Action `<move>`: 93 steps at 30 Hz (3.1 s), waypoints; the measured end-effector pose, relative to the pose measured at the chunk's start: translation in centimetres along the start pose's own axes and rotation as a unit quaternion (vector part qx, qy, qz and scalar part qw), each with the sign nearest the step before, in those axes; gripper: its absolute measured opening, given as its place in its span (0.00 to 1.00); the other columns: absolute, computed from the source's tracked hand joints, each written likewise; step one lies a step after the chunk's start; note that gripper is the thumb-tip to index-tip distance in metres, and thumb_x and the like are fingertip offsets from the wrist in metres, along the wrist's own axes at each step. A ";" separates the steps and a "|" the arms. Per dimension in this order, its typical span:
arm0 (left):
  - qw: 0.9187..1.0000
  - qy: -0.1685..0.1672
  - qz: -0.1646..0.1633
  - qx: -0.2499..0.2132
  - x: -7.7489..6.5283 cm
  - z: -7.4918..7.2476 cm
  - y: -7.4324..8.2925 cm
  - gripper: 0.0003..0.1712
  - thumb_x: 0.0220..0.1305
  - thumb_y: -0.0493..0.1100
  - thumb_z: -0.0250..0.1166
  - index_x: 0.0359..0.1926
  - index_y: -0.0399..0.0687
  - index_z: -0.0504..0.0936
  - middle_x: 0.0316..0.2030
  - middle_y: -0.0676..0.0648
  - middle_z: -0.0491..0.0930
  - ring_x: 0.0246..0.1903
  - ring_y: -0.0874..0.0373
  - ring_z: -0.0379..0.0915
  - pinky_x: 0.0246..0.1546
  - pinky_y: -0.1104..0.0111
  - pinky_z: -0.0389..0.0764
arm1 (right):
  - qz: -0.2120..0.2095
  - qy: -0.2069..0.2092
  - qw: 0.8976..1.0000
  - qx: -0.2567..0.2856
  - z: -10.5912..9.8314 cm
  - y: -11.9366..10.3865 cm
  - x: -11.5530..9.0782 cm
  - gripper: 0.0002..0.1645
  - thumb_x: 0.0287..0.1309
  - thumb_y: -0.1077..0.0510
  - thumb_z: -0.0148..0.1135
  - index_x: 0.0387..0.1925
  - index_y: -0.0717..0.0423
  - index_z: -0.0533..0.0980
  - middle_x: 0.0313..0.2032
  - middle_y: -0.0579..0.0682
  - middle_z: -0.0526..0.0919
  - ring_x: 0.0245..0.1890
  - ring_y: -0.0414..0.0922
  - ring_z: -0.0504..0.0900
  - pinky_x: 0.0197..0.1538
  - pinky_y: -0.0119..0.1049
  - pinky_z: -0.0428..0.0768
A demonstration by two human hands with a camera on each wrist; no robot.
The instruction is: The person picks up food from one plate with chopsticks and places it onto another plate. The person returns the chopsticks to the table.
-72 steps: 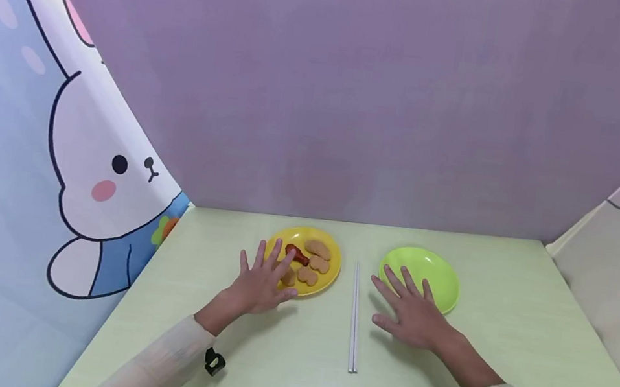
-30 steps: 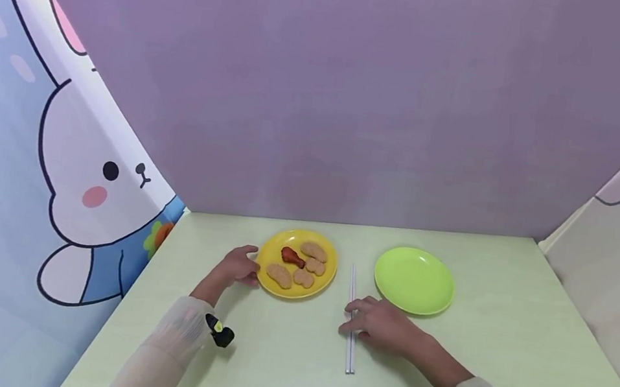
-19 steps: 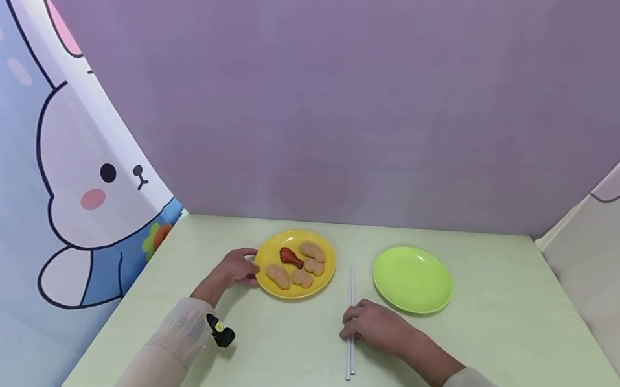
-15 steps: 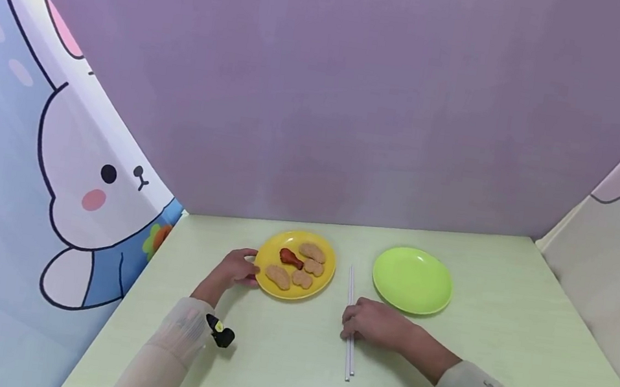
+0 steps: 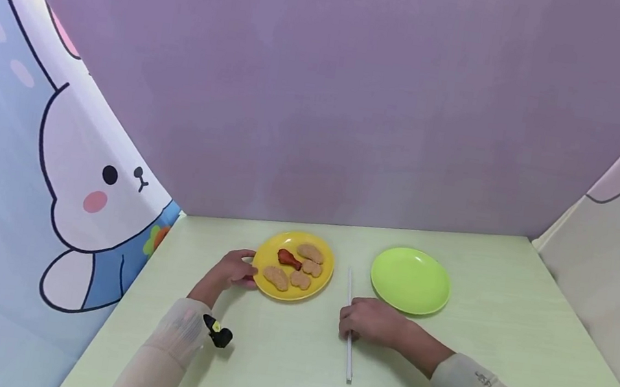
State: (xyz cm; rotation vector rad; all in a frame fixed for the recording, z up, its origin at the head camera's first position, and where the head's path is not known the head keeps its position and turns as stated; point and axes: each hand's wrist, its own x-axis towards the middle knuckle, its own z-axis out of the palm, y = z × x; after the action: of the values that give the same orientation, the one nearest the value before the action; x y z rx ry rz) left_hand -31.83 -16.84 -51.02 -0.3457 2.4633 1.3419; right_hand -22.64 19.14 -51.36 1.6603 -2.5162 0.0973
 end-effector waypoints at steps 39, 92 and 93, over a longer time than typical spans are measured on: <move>1.000 -0.001 -0.018 -0.024 0.6 0.7 0.3 0.34 0.64 0.29 0.65 0.71 0.44 0.71 0.42 0.38 0.83 0.26 0.58 0.83 0.30 0.67 0.90 | 0.017 0.286 0.956 -0.062 -4.8 0.5 -0.9 0.05 0.48 0.61 0.56 0.29 0.49 0.71 0.27 0.41 0.75 0.21 0.31 0.67 0.21 0.20 0.71; 1.000 0.004 -0.011 -0.017 0.8 0.8 0.2 0.33 0.62 0.29 0.65 0.69 0.44 0.73 0.38 0.41 0.84 0.24 0.59 0.81 0.28 0.69 0.89 | 0.218 -0.001 0.939 0.267 -11.9 3.4 2.2 0.09 0.61 0.61 0.63 0.27 0.44 0.77 0.21 0.34 0.76 0.22 0.33 0.73 0.29 0.26 0.76; 1.000 0.005 -0.011 -0.016 0.7 0.8 0.2 0.33 0.62 0.29 0.65 0.69 0.44 0.73 0.38 0.41 0.84 0.24 0.59 0.81 0.28 0.69 0.89 | 0.219 0.000 0.938 0.268 -11.9 3.4 2.2 0.09 0.61 0.61 0.63 0.27 0.44 0.77 0.21 0.34 0.77 0.22 0.33 0.73 0.29 0.26 0.76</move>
State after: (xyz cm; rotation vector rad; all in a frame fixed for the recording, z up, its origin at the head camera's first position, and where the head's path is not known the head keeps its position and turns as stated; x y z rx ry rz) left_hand -32.47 -16.12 -51.53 -0.3863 2.4407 1.3759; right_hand -25.82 19.96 -39.20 1.1714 -2.9898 0.8934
